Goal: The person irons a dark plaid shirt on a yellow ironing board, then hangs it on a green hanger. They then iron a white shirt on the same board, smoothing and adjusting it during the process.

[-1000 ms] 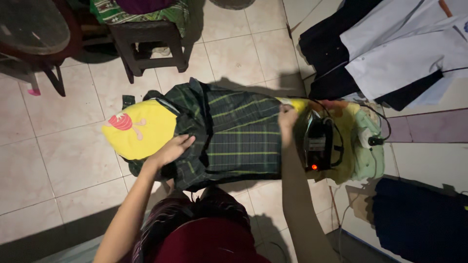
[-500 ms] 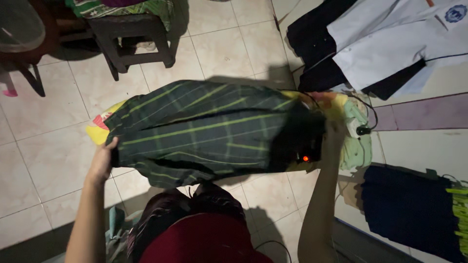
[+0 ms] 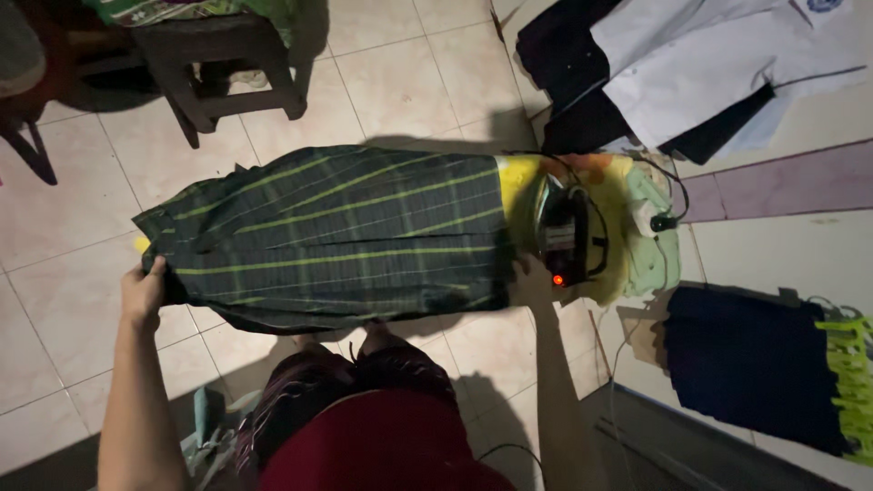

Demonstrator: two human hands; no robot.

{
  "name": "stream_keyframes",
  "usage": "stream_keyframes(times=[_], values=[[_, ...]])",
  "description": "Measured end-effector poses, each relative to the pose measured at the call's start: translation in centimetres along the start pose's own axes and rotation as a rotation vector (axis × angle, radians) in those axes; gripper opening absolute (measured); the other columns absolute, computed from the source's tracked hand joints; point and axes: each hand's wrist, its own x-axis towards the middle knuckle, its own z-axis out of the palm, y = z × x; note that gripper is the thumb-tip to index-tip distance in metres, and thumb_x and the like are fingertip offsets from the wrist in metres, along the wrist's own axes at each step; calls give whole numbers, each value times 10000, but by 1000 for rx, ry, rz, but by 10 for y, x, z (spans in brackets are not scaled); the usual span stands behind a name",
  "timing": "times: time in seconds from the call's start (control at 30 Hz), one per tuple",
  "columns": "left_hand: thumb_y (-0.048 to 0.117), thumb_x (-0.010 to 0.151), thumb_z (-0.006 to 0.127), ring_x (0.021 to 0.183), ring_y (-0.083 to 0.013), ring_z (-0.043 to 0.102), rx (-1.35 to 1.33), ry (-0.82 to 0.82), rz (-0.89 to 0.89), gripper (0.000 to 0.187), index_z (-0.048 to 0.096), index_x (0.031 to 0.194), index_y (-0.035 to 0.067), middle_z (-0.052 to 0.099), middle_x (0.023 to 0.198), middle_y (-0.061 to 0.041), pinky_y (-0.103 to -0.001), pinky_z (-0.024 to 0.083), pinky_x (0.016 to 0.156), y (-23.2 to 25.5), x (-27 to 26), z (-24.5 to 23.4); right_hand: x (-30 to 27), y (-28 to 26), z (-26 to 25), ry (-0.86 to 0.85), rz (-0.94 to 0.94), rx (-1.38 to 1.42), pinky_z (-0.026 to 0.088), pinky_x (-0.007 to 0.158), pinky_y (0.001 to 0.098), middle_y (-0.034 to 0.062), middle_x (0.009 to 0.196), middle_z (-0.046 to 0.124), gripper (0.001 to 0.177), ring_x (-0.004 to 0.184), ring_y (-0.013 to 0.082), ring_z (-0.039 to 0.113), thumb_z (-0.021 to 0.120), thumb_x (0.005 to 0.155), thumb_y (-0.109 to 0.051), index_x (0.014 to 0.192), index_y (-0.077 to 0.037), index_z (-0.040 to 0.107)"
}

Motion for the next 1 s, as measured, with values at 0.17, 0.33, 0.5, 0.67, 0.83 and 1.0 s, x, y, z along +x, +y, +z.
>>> stream_keyframes(times=[0.17, 0.33, 0.5, 0.67, 0.83, 1.0], values=[[241, 1125, 555, 958, -161, 639, 41, -49, 160, 362, 615, 1309, -66, 688, 1135, -97, -315, 526, 811, 2, -2, 3, 4, -13, 5, 267, 73, 423, 557, 901, 369, 148, 1131, 750, 280, 1029, 289, 732, 677, 969, -210, 1186, -34, 700], [239, 1137, 547, 944, -174, 616, 117, -11, 193, 354, 619, 1312, -60, 681, 1126, -111, -341, 505, 815, 1, -4, 6, 10, -14, 13, 347, 49, 331, 542, 908, 395, 163, 1147, 737, 283, 1054, 316, 713, 687, 986, -191, 1205, -12, 686], [257, 1121, 577, 932, -188, 627, 324, 82, 244, 338, 654, 1253, -45, 708, 1072, -141, -367, 501, 836, 2, -5, 5, -1, -6, 25, 252, 145, 323, 547, 883, 413, 165, 1132, 736, 328, 1042, 322, 718, 686, 939, -211, 1219, -42, 661], [244, 1100, 610, 973, -385, 681, 533, 210, 361, 317, 658, 1243, -35, 711, 1084, -267, -461, 500, 847, -5, -9, 10, -31, -14, 20, 299, 16, 296, 505, 943, 432, 202, 1200, 664, 447, 1114, 358, 645, 674, 905, -136, 1319, -14, 560], [199, 1087, 636, 940, -496, 646, 677, 329, 490, 264, 609, 1117, -62, 687, 1031, -309, -526, 493, 822, -8, -12, 14, -38, -59, 1, 351, -153, 183, 468, 1029, 433, 205, 1235, 656, 426, 1201, 373, 591, 653, 876, -23, 1299, -59, 608], [209, 1079, 629, 941, -469, 662, 628, 308, 482, 260, 631, 1146, -43, 694, 1028, -283, -513, 502, 822, -3, -9, 11, 6, -87, -7, 357, -611, 25, 450, 1036, 459, 212, 1249, 633, 385, 1198, 393, 559, 661, 902, -18, 1285, -34, 633]])
